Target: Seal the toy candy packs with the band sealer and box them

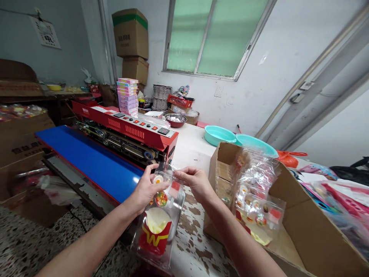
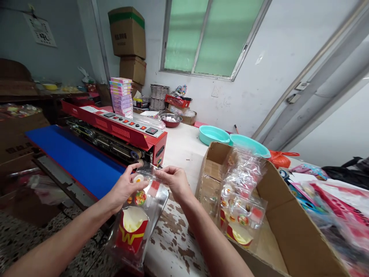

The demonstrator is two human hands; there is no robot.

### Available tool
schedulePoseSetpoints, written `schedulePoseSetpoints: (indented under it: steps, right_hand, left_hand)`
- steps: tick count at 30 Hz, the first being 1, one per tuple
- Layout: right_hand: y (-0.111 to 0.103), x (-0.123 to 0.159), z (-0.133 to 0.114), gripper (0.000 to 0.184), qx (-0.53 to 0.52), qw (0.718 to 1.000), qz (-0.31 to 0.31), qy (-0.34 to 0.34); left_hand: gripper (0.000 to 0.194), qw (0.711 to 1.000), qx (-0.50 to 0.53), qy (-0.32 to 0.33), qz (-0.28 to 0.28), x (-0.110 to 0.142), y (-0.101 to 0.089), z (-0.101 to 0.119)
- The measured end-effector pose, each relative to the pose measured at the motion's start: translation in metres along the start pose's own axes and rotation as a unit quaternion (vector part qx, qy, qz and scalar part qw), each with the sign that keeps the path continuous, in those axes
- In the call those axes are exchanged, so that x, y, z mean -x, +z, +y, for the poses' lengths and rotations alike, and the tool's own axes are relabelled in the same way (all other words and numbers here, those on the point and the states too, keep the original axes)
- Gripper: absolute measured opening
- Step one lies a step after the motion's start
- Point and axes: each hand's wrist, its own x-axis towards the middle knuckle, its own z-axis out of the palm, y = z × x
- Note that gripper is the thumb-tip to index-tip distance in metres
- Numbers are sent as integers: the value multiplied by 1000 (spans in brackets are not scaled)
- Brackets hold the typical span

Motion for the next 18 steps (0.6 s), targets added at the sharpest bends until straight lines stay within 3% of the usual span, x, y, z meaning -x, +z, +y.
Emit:
schedulePoseSetpoints:
  steps: [5, 7, 14, 18]
  right_hand:
    - [3, -2, 1, 39, 5, 1000, 3, 15]
    - [4, -3, 2, 40, 20, 1000, 9, 19]
    - [7, -10, 16, 41, 15, 998, 41, 33]
    - [13, -15, 27, 51, -22, 997, 65, 34]
  left_hand:
    - [45, 993, 67, -96, -31, -18, -12, 7]
    - [33, 992, 69, -108, -13, -29, -18, 9]
    - [18, 990, 35, -107, 83, -59, -22, -2]
    - [18, 990, 38, -88, 99, -68, -22, -11]
